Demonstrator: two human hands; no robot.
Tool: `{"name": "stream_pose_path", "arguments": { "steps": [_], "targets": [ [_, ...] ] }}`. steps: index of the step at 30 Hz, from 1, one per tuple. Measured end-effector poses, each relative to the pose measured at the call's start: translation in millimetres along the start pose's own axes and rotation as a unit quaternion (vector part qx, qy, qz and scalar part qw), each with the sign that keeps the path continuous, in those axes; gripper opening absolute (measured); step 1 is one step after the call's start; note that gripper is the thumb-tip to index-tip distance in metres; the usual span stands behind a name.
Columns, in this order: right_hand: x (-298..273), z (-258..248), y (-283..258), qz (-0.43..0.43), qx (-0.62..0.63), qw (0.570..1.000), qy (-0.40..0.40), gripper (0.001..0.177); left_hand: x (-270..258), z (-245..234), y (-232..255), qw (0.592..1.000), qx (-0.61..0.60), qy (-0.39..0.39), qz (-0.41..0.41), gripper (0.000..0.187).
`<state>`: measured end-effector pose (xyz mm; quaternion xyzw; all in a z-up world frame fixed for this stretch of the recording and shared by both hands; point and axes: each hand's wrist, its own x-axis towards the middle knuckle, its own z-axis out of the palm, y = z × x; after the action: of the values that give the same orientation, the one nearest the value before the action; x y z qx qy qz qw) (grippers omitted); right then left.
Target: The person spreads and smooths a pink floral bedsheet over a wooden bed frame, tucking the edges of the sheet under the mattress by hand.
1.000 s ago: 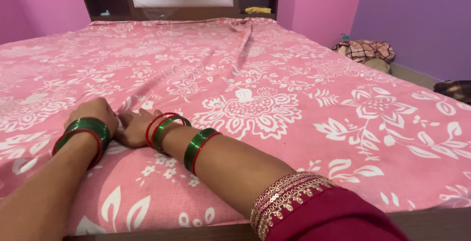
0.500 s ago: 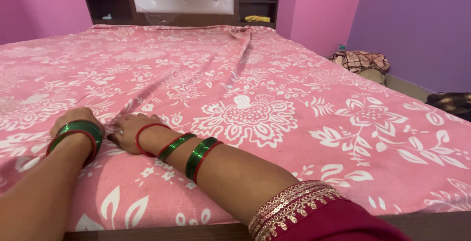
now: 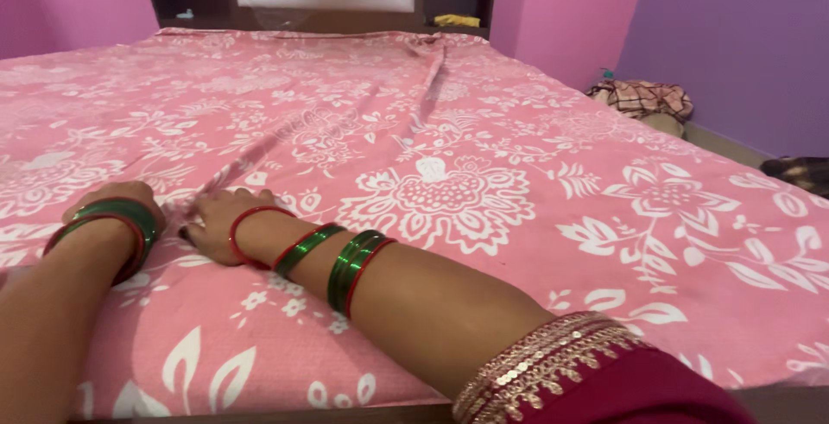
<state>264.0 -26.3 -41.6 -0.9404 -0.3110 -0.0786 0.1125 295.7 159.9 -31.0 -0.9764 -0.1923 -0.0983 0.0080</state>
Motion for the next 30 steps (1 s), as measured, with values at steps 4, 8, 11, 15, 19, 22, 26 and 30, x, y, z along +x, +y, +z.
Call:
{"name": "stream_pose_path", "arguments": {
  "steps": [4, 8, 11, 15, 19, 22, 26, 30],
  "targets": [
    [2, 1, -2, -0.013, -0.003, 1.000, 0.015, 0.061, -2, -14, -2, 0.996, -0.052, 0.030, -0.059, 0.048],
    [-2, 2, 2, -0.019, -0.001, 1.000, 0.019, 0.064, -9, -9, -8, 0.981, -0.103, 0.145, -0.072, 0.042],
    [-1, 1, 3, -0.027, -0.017, 0.999, 0.026, 0.063, -8, -5, -7, 0.994, -0.068, 0.024, -0.085, 0.046],
    [-1, 1, 3, -0.019, -0.003, 1.000, 0.009, 0.062, -15, -11, -2, 0.994, -0.047, 0.009, -0.100, 0.047],
    [-3, 0, 0, -0.023, -0.024, 0.999, -0.003, 0.062, -4, -4, -3, 0.990, -0.039, 0.083, -0.109, 0.051],
    [-5, -4, 2, -0.018, -0.029, 0.999, 0.004, 0.061, 14, -2, -19, 0.992, -0.064, 0.076, -0.074, 0.053],
    [-1, -2, 1, -0.015, -0.020, 1.000, 0.011, 0.062, 28, 3, -13, 0.997, -0.068, 0.002, -0.018, 0.075],
    [-1, 0, -1, -0.013, -0.009, 1.000, 0.010, 0.062, 21, 0, 2, 0.997, -0.047, 0.038, 0.042, 0.044]
  ]
}}
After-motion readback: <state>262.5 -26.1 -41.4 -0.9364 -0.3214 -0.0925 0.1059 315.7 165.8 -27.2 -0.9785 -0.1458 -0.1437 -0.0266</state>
